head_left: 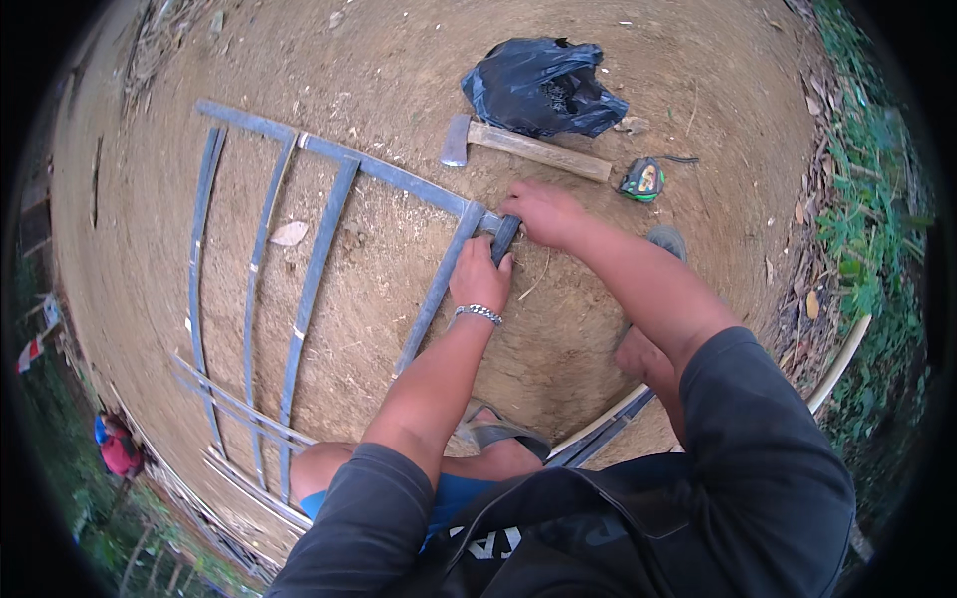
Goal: The person assembles a curved bamboo frame by splitting bamboo strips and nailing them together. They use a hammer to drive nails into the joints of the bamboo pieces, securing the structure on the ground.
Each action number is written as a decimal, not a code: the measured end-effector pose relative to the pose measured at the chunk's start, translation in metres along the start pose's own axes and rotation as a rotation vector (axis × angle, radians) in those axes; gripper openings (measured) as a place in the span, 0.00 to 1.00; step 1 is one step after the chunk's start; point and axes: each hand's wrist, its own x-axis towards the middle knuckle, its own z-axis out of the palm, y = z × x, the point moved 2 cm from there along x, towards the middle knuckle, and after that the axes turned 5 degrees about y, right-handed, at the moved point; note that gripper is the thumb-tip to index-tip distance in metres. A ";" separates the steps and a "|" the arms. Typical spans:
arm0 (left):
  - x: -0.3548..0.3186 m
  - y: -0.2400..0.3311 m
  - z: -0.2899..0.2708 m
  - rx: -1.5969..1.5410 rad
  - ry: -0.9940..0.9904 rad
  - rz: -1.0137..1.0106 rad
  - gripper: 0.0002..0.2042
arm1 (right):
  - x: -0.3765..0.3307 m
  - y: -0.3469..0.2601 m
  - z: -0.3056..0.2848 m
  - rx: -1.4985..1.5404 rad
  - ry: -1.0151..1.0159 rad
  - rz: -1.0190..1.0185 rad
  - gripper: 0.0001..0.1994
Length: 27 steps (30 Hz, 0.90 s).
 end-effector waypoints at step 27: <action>-0.002 0.002 0.016 0.033 0.184 0.003 0.15 | 0.021 0.010 -0.008 -0.019 -0.165 -0.170 0.11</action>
